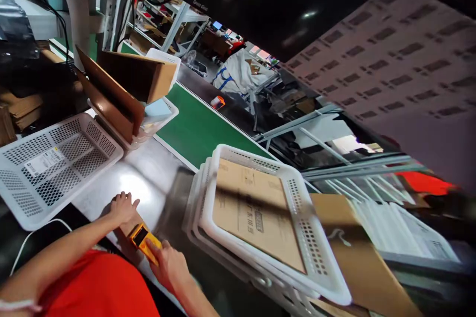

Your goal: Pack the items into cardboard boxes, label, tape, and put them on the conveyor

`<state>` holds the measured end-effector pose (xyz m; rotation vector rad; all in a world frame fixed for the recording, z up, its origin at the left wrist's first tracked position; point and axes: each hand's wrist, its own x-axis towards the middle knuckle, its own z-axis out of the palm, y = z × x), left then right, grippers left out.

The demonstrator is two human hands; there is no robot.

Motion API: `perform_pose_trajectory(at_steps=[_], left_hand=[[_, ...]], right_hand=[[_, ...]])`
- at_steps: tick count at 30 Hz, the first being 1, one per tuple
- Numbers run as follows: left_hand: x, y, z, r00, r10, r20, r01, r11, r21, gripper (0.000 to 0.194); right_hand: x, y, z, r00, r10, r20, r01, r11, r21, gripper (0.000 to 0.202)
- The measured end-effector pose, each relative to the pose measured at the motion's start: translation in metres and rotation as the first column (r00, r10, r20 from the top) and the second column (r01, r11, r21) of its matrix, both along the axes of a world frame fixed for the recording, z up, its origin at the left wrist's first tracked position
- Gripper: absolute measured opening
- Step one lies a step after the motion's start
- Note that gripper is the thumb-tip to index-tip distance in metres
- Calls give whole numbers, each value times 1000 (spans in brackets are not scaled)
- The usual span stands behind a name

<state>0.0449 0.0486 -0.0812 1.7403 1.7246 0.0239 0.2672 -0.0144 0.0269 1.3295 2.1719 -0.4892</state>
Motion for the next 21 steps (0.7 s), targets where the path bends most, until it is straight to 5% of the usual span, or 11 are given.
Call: perform_pose_trajectory(at_steps=[4, 14, 21], left_hand=[[20, -7, 6, 970, 184, -158, -177, 982, 61, 52], [16, 0, 6, 949, 142, -282, -134, 990, 46, 53], [10, 6, 4, 941, 74, -331, -69, 997, 28, 55]], right_hand=[[15, -6, 7, 999, -26, -37, 24, 998, -53, 63], [99, -38, 2, 970, -210, -120, 183, 962, -202, 75], [73, -23, -19, 971, -190, -142, 168, 974, -154, 61]])
